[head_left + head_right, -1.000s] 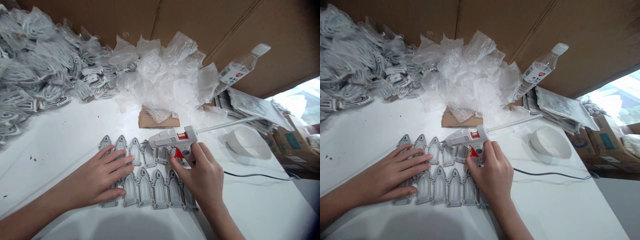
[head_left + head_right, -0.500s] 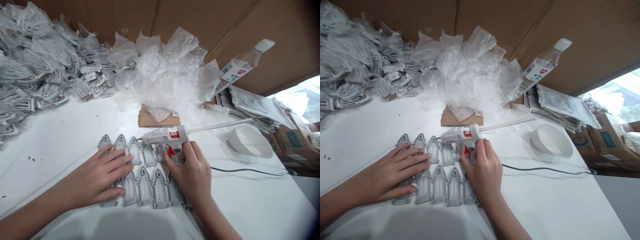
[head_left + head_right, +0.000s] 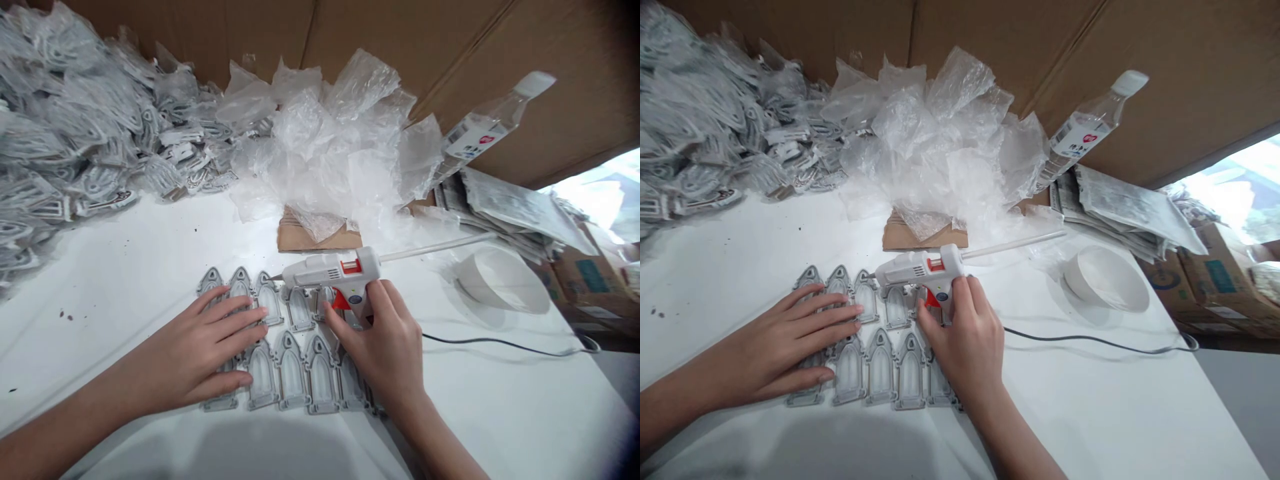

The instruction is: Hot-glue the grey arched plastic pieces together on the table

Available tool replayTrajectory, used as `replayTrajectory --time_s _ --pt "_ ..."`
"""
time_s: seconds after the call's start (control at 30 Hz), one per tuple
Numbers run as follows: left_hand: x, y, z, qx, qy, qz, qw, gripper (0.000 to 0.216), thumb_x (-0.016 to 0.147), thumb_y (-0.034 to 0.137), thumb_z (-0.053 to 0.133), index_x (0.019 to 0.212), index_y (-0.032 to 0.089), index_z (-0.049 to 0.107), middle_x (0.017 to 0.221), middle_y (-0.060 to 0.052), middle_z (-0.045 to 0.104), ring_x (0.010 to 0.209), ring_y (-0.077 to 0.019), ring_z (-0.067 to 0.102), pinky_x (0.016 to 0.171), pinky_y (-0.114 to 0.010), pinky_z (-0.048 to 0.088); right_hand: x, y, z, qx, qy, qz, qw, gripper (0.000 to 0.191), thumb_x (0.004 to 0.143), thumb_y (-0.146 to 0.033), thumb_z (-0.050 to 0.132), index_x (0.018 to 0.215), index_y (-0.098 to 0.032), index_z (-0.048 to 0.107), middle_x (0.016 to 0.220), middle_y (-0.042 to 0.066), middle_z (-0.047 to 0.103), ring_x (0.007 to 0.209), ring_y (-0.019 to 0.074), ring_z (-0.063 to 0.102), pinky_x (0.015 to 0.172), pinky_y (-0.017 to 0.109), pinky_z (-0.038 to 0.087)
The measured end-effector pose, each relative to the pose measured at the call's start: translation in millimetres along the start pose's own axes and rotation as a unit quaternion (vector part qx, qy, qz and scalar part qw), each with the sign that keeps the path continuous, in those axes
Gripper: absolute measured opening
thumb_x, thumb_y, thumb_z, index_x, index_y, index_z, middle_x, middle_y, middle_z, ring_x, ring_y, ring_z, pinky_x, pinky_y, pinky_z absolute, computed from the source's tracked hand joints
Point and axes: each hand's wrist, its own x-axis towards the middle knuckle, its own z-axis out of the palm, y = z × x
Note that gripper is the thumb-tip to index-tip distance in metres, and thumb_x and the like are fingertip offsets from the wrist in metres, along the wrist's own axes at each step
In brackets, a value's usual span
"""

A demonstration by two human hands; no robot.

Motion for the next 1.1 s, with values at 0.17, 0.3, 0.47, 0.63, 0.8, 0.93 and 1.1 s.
replayTrajectory --time_s 0.17,0.3,0.47,0.63,0.8,0.93,1.1 --pt "1 1 1 -0.013 0.020 -0.003 1.000 0.042 0.105 0.044 0.044 0.138 0.021 0.055 0.147 -0.001 0.056 0.136 -0.0228 0.046 0.123 -0.041 0.011 1 5 -5 -0.018 0.009 0.007 1.000 0.039 0.080 -0.033 0.066 0.074 -0.024 0.029 0.068 -0.005 0.041 0.053 0.0093 0.036 0.048 0.023 0.030" --pt "1 1 1 -0.012 0.038 -0.002 0.999 0.040 0.104 0.043 0.046 0.135 0.021 0.057 0.143 -0.003 0.060 0.134 -0.0237 0.049 0.123 -0.043 0.015 0 6 -6 -0.020 -0.006 0.000 1.000 0.039 0.078 -0.031 0.066 0.074 -0.024 0.028 0.067 -0.006 0.040 0.051 0.0085 0.035 0.046 0.023 0.029" --pt "0 1 1 -0.013 0.045 -0.005 0.999 0.040 0.104 0.043 0.047 0.136 0.020 0.057 0.141 -0.004 0.062 0.133 -0.0236 0.050 0.124 -0.043 0.015 -1 6 -3 -0.021 0.002 0.007 1.000 0.035 0.079 -0.032 0.066 0.076 -0.024 0.033 0.069 -0.005 0.042 0.054 0.0092 0.037 0.048 0.023 0.030" --pt "0 1 1 -0.020 0.037 -0.008 0.999 0.041 0.104 0.043 0.044 0.136 0.020 0.057 0.142 -0.003 0.061 0.134 -0.0238 0.049 0.124 -0.042 0.012 -1 7 1 -0.020 -0.001 0.004 1.000 0.030 0.084 -0.034 0.066 0.078 -0.023 0.039 0.071 -0.004 0.044 0.055 0.0098 0.038 0.047 0.024 0.030" --pt "0 1 0 -0.026 0.027 -0.013 0.999 0.041 0.104 0.043 0.045 0.136 0.020 0.057 0.143 -0.003 0.060 0.135 -0.0242 0.048 0.124 -0.043 0.012 -1 3 7 -0.008 -0.013 -0.004 1.000 0.023 0.088 -0.035 0.065 0.085 -0.023 0.046 0.072 -0.003 0.046 0.054 0.0113 0.039 0.047 0.025 0.032" --pt "0 1 0 -0.025 0.026 -0.015 0.999 0.041 0.103 0.044 0.047 0.137 0.022 0.056 0.143 -0.003 0.060 0.135 -0.0242 0.049 0.123 -0.043 0.016 -1 -1 9 0.000 -0.017 -0.018 1.000 0.023 0.088 -0.035 0.066 0.086 -0.022 0.047 0.072 -0.003 0.047 0.053 0.0112 0.038 0.047 0.026 0.032" --pt "0 1 0 -0.023 0.018 -0.013 0.999 0.042 0.104 0.044 0.046 0.138 0.022 0.055 0.144 -0.004 0.059 0.134 -0.0251 0.049 0.122 -0.044 0.016 -1 -1 6 -0.009 -0.024 -0.012 1.000 0.024 0.085 -0.033 0.067 0.081 -0.022 0.045 0.071 -0.004 0.046 0.051 0.0098 0.036 0.046 0.025 0.029"
